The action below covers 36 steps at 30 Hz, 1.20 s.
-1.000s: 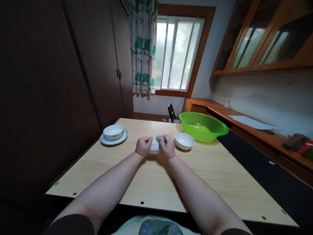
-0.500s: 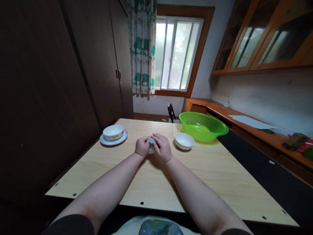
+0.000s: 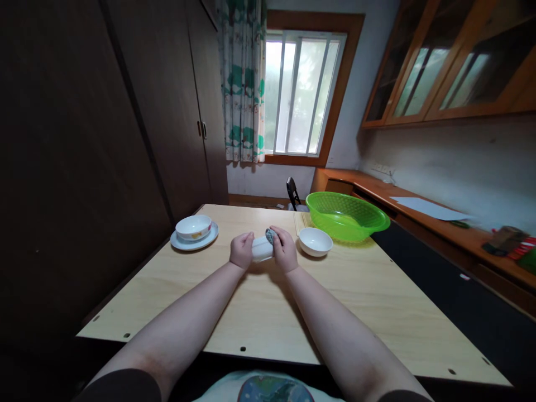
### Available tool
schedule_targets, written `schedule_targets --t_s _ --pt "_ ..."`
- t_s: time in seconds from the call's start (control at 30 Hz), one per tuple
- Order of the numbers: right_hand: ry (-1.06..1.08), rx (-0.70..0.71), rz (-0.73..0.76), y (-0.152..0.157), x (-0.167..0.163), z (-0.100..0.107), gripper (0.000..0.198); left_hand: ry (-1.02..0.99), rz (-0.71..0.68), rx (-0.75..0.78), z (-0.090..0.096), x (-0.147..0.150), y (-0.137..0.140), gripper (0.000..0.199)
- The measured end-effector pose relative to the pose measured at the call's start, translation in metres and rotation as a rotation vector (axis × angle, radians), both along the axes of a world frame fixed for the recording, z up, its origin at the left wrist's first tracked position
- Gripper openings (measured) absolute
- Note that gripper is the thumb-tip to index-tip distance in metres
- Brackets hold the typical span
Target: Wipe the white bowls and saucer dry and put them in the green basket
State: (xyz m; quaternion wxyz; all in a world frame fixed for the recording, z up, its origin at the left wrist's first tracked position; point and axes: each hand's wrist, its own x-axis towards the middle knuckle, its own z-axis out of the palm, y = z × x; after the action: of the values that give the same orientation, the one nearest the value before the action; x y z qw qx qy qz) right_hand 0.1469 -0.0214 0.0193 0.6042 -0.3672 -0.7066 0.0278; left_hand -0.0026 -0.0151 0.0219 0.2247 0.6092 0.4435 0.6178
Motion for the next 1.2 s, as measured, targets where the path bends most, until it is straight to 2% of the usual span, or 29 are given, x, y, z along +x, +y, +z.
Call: schedule_targets --t_s 0.37,0.9,1.2 --pt "-0.267 0.12 0.021 -0.015 -0.005 0.01 0.031 0.077 -0.055 0.014 0.0 -0.001 -0.001 0.04" --pt "-0.09 0.016 0.002 -0.002 0.0 0.0 0.033 0.022 0.0 -0.028 -0.003 0.0 0.002 0.04" --pt "-0.122 0.055 0.018 -0.005 0.0 0.001 0.032 0.016 -0.012 -0.011 -0.001 -0.001 0.0 0.04"
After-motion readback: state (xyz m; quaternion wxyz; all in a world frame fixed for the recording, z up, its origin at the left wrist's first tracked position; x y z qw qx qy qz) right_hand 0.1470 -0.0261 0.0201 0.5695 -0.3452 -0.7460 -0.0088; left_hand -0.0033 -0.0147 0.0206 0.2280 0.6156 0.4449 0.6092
